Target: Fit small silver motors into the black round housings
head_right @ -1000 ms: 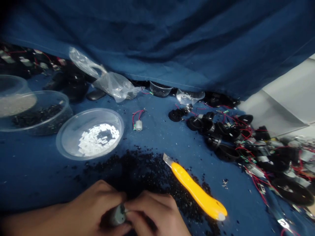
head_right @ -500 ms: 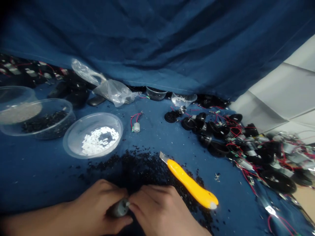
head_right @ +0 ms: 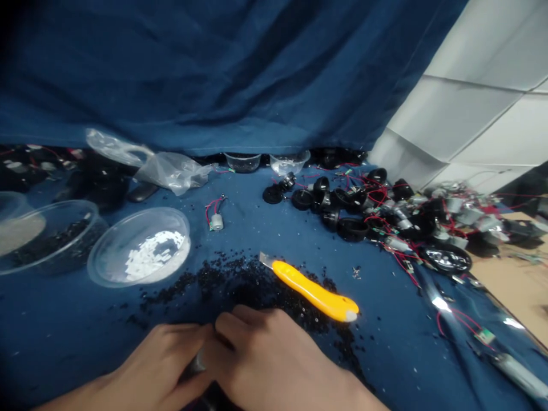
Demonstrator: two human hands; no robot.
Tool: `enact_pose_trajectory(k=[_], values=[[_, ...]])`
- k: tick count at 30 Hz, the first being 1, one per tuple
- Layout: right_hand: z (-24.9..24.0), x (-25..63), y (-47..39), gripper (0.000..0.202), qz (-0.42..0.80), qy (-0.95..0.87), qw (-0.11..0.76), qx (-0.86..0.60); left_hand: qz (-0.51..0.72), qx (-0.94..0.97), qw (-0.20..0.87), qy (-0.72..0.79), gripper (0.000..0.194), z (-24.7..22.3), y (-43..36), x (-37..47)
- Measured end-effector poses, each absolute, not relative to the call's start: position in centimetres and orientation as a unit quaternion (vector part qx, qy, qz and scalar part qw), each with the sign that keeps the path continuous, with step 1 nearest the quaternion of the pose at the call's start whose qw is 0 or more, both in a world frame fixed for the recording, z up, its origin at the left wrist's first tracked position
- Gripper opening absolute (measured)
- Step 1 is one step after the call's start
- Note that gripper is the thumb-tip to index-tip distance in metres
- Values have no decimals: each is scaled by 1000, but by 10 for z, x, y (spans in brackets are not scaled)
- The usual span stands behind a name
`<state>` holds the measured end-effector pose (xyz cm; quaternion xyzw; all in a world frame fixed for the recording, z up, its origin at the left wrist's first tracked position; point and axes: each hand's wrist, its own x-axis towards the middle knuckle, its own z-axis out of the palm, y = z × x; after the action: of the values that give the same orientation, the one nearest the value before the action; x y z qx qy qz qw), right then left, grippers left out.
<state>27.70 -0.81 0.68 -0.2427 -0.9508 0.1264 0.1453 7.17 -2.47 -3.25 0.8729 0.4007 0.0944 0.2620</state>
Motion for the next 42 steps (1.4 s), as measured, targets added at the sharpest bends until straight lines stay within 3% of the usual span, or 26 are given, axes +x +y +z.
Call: enact_pose_trajectory(k=[9, 19, 42], values=[[-4, 274, -6, 16, 154, -928, 196, -275, 114, 890, 185, 401, 19, -33, -21, 67], [-25, 269, -10, 15, 378, -824, 238, -348, 59, 903, 173, 388, 18, -19, -11, 64], [-27, 267, -16, 20, 424, -782, 251, -382, 41, 908, 170, 381, 19, -20, -15, 69]])
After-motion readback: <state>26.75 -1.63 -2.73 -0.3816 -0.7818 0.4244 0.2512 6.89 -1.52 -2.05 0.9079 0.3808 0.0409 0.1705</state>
